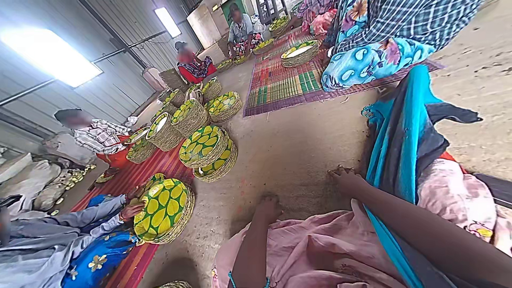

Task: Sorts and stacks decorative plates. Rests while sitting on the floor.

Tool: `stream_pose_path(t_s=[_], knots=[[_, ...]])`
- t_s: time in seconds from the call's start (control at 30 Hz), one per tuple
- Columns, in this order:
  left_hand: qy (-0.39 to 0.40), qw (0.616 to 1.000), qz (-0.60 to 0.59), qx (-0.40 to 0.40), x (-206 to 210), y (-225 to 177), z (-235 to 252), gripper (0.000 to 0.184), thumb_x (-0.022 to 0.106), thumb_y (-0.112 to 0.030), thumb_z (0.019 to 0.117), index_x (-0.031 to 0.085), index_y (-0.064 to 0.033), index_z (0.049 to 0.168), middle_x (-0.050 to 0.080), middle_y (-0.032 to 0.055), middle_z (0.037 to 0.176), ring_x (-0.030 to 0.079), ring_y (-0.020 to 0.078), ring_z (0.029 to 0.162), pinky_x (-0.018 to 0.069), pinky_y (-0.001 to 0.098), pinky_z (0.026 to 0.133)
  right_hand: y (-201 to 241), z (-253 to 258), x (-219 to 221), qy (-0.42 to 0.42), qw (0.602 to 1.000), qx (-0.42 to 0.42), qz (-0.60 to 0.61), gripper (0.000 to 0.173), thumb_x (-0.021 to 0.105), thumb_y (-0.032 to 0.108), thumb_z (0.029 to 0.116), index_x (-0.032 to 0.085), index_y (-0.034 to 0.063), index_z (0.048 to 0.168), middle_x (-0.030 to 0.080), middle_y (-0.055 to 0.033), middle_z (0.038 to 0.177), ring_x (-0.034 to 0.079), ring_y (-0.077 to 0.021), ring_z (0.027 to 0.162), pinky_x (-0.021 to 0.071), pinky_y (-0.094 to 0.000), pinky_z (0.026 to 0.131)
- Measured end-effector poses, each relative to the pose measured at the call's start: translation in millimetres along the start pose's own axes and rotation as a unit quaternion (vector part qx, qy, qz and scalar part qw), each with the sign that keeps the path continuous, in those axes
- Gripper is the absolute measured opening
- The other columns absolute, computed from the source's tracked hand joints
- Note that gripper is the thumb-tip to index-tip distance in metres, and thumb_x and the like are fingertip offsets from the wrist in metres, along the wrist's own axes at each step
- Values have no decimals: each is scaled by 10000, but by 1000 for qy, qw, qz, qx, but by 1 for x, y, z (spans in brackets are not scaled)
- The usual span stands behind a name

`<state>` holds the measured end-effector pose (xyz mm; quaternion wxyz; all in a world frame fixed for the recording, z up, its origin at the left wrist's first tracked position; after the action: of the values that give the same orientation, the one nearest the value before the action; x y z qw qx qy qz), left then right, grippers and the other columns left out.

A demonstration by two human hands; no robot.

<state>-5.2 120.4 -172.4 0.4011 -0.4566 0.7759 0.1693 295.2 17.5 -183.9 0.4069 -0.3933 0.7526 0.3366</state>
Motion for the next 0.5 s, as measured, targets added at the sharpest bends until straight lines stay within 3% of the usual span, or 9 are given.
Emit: stream_pose_path(t_s=[0.5], knots=[[-5, 1000, -1, 6, -1, -1, -2, 645, 598, -482, 1022, 436, -178, 1568, 403, 172, 1611, 409, 392, 1471, 383, 610, 1164, 0, 1, 1, 4, 1000, 2, 0, 708, 612, 205, 1000, 300, 124, 1631, 235, -358, 1628, 347, -602, 1421, 407, -724, 1042]])
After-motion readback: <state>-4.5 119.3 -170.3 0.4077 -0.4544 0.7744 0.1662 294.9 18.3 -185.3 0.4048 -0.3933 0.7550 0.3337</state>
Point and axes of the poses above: each hand's wrist, its own z-axis towards the middle knuckle, its own x-axis out of the palm, y = z × x, the point moved 8 cm from there along z, towards the middle knuckle
